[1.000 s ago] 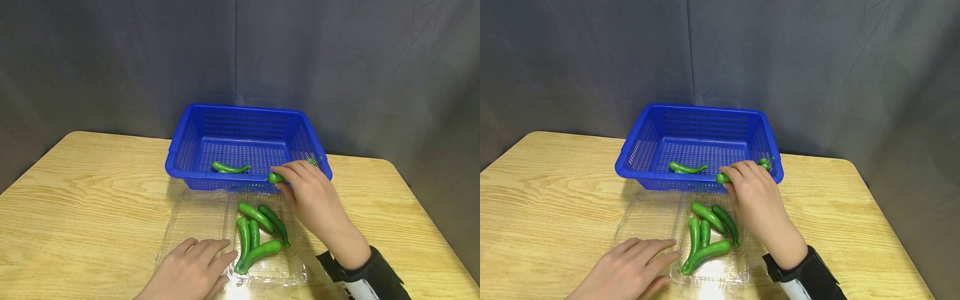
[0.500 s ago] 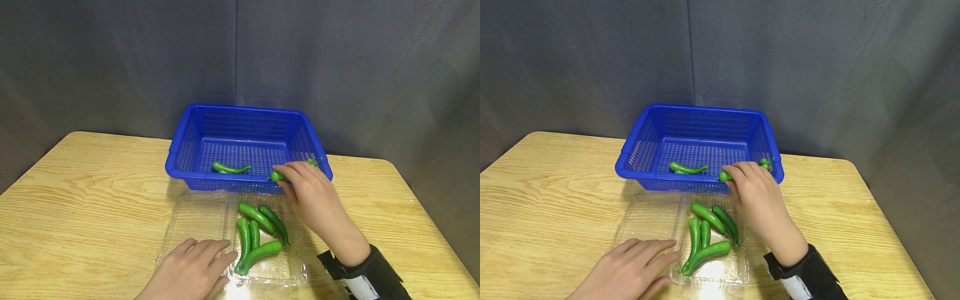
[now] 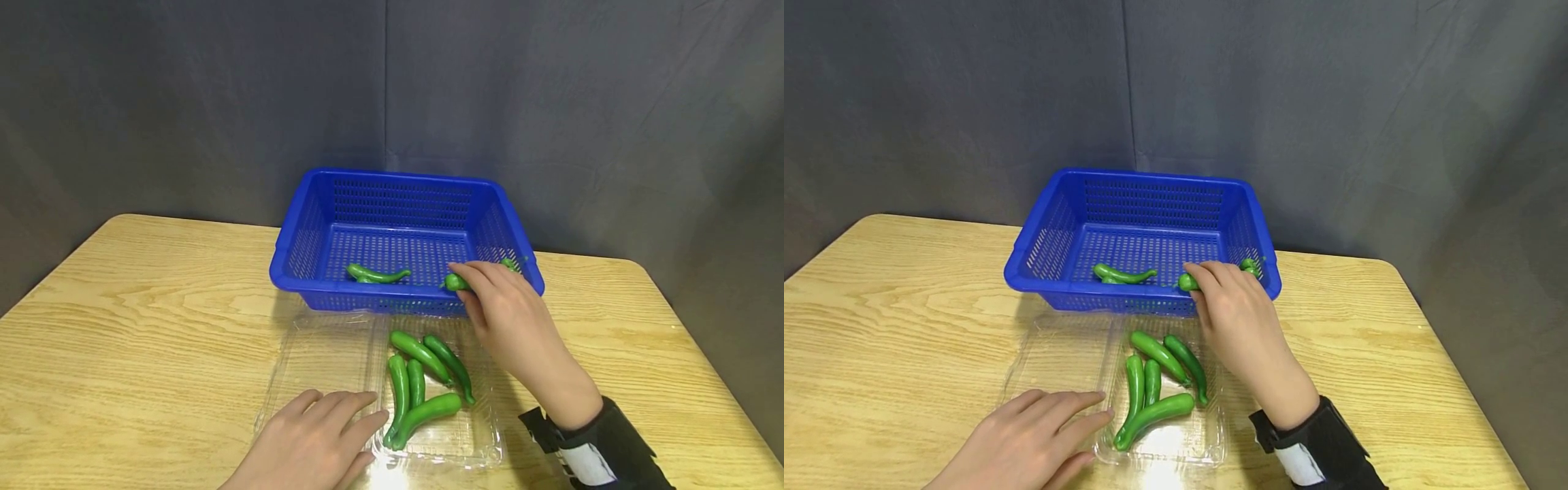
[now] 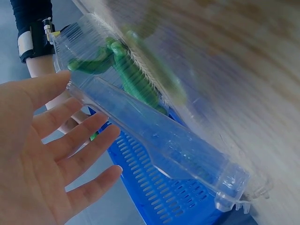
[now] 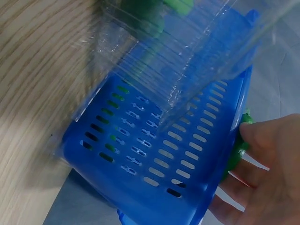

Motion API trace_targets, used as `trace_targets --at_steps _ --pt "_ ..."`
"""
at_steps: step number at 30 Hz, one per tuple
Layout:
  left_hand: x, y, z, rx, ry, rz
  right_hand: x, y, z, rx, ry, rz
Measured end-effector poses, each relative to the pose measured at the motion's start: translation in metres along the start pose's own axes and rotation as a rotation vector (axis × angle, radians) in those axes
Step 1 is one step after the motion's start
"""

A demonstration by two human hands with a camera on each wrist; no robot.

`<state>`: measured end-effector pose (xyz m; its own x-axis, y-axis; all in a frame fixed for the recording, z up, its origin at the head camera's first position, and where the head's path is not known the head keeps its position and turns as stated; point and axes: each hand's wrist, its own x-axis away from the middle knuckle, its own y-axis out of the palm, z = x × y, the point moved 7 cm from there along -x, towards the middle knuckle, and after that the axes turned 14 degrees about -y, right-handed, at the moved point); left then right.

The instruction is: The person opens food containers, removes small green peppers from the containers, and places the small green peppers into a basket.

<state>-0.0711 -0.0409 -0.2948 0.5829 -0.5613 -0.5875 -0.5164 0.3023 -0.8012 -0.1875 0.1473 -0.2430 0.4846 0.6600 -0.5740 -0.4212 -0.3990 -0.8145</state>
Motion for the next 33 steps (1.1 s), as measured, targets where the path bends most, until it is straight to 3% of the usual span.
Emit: trace_targets --at_steps 18,33 --pt "0.0005 0.0002 -0.0003 0.011 -0.011 -0.017 0.0020 0.0032 0.0043 -0.007 0.036 -0.036" --pt "0.0001 -0.0008 0.0006 0.000 -0.001 0.010 0.0034 0.0047 0.0070 -0.002 0.062 -0.057"
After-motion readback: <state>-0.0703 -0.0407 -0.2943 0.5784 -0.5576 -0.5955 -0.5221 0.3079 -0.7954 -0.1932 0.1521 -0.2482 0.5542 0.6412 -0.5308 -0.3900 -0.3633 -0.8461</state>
